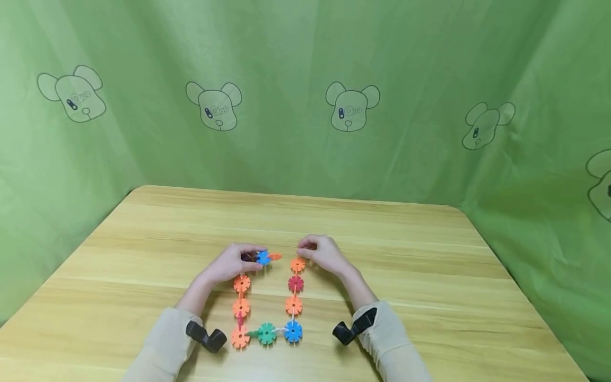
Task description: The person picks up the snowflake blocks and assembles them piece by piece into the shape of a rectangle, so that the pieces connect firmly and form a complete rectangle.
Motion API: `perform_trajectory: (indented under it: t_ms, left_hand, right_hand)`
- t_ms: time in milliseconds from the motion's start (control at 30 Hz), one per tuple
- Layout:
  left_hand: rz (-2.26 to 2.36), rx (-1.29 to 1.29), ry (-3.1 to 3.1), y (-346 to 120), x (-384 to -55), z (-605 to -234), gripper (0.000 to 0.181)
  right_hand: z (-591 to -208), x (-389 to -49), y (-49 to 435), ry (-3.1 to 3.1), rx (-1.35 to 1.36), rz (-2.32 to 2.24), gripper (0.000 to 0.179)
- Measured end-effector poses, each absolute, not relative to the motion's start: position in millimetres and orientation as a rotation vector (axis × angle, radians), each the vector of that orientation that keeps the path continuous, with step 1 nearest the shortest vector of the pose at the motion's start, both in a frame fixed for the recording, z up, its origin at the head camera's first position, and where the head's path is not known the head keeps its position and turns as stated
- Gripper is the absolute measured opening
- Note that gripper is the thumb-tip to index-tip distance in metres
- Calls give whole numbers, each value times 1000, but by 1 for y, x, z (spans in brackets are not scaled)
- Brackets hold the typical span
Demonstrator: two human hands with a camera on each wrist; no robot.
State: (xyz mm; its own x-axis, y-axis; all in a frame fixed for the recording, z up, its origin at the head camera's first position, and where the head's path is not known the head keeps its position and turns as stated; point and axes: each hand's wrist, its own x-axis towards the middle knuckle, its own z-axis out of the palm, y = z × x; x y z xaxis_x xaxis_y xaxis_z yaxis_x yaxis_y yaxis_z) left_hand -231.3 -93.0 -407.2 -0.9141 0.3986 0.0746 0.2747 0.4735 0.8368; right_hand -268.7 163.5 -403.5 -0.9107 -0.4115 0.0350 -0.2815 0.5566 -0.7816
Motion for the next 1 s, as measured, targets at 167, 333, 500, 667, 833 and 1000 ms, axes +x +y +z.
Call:
perform_trajectory:
  t_ms: [167, 333, 500, 667, 833, 1000]
  left_hand:
    - [1439, 581, 2575, -92, -230, -408, 41]
    - [1439, 580, 2579, -91, -230, -408, 41]
    - [1431, 593, 2582, -91, -231, -408, 43]
    - [1420, 616, 2578, -91, -230, -408, 45]
    - [1409, 581, 2592, -89, -231, -409, 45]
    - [1415, 569, 2605, -89, -232, -409, 45]
  right_hand:
    - [-404, -268, 171, 2513, -628, -1195, 21]
    - [-406, -268, 169, 2443, -596, -1238, 23]
    - [-409, -267, 167, 2407, -536, -1296, 22]
    - [-406, -267, 165, 2371, -552, -1342, 25]
    - [-401, -267, 164, 2351, -545, -1371, 28]
    - [-397, -267, 160, 2320, -496, -1437, 25]
